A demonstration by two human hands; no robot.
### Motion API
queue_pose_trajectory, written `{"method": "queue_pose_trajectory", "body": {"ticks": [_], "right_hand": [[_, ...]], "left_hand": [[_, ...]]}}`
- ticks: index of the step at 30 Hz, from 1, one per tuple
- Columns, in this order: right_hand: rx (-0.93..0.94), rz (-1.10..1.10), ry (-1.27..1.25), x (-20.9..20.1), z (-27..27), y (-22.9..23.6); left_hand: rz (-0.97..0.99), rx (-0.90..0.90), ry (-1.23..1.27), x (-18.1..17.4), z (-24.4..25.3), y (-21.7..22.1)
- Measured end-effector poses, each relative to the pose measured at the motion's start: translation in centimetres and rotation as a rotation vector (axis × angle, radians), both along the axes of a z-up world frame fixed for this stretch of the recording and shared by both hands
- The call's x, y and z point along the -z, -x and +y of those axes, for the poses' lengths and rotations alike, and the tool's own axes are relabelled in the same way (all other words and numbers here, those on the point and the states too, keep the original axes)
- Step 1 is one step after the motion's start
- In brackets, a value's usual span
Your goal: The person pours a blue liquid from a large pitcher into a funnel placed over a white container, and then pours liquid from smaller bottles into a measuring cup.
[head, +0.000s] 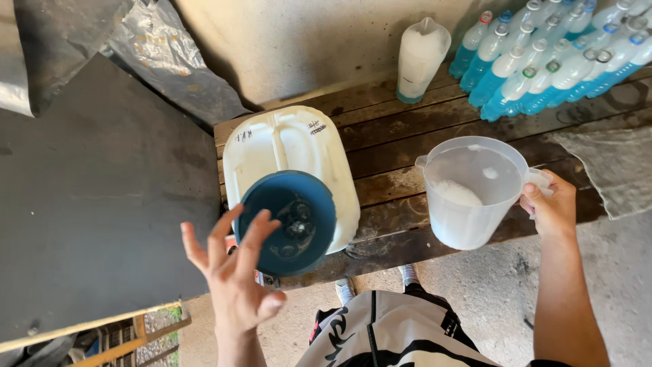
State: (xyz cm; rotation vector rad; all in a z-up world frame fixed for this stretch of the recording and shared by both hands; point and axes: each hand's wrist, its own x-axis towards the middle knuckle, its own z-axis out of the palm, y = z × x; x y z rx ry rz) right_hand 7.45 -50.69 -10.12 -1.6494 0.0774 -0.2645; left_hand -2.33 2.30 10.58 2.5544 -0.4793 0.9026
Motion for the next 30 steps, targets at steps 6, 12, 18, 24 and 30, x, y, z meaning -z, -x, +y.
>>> {"method": "queue_pose_trajectory", "body": {"ticks": [6,12,18,24,30], "right_hand": [[-0.066,-0.028,-0.216,3.2,-1.4,-3.7],[-0.258,0.021,-0.144,5.9,-1.9,-4.4],[-0.262,0.105,-0.017,8.9,-2.1,-4.5],[-0.26,0.038,-0.158,10.4,1.2,-2.3],[-0.183,0.126,-0.054,8.2,5.4,0.9]], "left_hand": [[-0.139,-0.287,0.241,0.6,-5.9,2.5],[-0.452,-0.262,0.141,6.2,-8.7,3.7],[0.261,-0.594,0.132,6.0,-9.3,9.4],[0.018,-0.234,0.331,6.8,-20.7,5.4],[0.315,0.164,0.439,10.6,-25.3,1.9]]}}
